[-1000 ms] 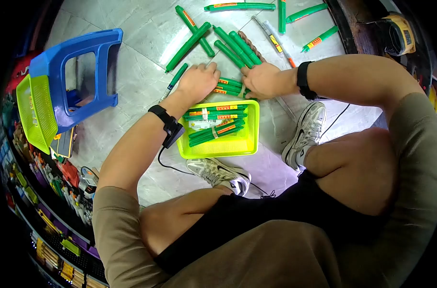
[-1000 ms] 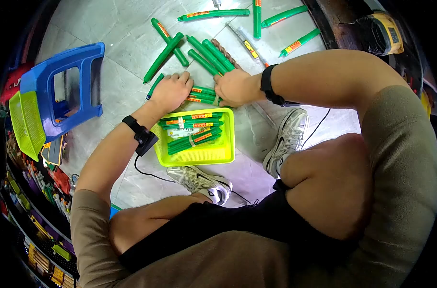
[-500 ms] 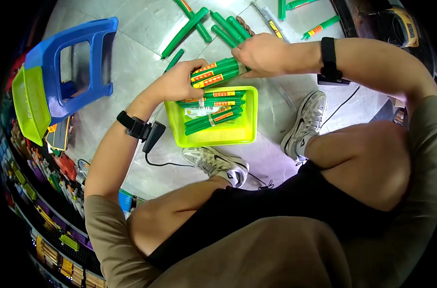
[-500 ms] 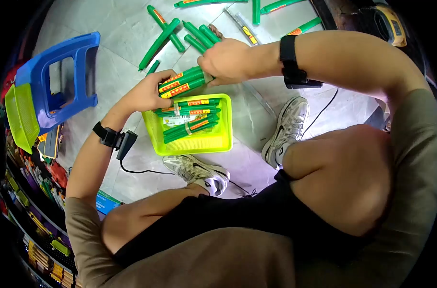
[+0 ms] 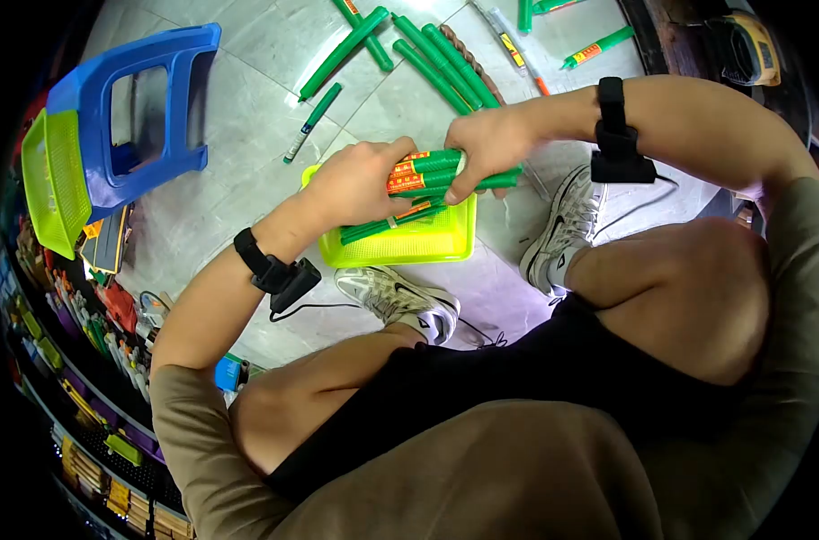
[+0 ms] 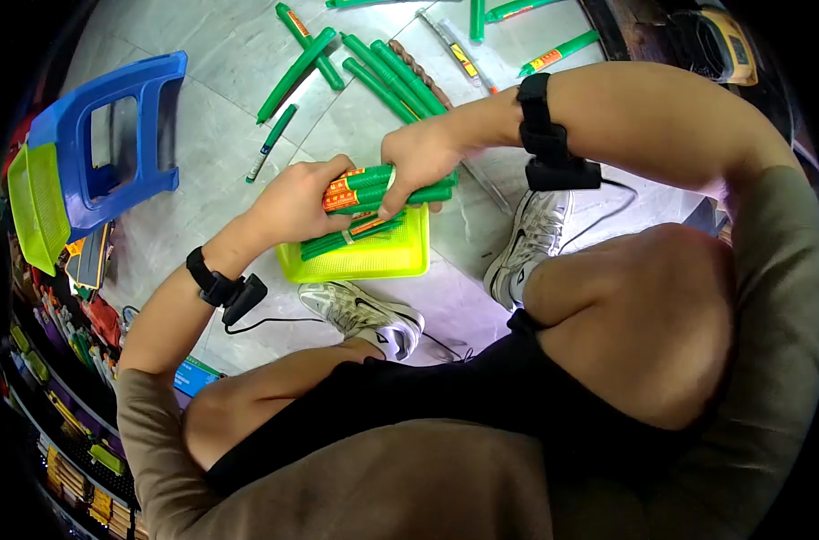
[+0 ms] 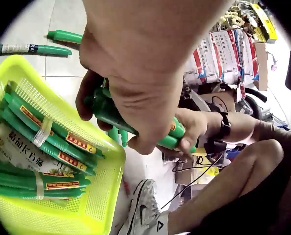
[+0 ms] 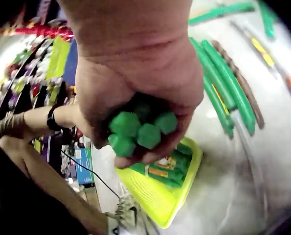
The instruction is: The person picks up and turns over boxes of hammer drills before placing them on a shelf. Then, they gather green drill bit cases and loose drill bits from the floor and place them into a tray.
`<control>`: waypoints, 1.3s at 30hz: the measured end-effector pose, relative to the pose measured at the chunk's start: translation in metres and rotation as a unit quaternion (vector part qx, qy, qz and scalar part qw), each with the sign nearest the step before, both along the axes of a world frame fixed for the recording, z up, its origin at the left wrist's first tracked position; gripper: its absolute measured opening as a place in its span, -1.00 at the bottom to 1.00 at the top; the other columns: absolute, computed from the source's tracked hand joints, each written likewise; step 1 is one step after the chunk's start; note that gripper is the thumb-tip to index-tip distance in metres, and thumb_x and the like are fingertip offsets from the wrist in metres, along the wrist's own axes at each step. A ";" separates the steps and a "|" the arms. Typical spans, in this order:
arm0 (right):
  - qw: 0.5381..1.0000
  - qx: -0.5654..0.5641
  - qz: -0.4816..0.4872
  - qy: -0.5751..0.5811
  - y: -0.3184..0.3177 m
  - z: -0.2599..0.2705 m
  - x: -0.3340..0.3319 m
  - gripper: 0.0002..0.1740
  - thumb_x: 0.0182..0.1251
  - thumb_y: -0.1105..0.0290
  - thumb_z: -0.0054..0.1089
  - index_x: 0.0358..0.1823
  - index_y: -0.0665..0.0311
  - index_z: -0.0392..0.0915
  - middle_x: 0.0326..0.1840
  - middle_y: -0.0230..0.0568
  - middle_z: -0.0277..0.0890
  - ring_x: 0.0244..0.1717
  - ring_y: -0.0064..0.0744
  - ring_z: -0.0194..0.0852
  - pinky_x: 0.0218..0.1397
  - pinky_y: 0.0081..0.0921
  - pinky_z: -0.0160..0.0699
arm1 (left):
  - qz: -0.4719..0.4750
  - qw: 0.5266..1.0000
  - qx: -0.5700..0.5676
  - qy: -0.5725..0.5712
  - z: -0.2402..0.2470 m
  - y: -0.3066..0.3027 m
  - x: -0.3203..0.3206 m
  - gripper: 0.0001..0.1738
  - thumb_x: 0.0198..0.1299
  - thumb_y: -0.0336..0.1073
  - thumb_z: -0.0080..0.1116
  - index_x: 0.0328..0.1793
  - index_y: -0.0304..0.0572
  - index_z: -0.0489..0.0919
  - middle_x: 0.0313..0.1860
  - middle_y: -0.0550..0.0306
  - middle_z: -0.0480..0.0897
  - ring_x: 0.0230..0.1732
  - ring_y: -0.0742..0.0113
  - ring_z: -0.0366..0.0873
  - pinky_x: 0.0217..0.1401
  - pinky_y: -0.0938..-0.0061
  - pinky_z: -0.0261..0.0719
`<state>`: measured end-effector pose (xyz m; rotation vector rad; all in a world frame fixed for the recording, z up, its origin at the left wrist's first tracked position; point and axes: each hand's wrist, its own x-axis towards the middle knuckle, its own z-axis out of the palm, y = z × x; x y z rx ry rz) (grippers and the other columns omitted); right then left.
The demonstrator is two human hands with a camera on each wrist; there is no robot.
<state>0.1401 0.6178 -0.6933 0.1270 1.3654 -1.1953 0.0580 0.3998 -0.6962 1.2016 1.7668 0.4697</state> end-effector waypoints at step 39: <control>0.900 0.263 0.281 0.202 0.054 -0.052 0.091 -0.52 0.39 -0.03 0.21 -0.02 0.27 0.66 -0.04 0.13 0.67 0.00 0.17 0.68 0.01 -0.03 0.68 | -0.141 0.915 0.052 0.374 -0.077 -0.052 -0.006 -0.52 0.30 0.01 0.19 0.23 -0.03 0.47 0.00 0.11 0.63 0.04 0.15 0.61 0.18 0.04 0.55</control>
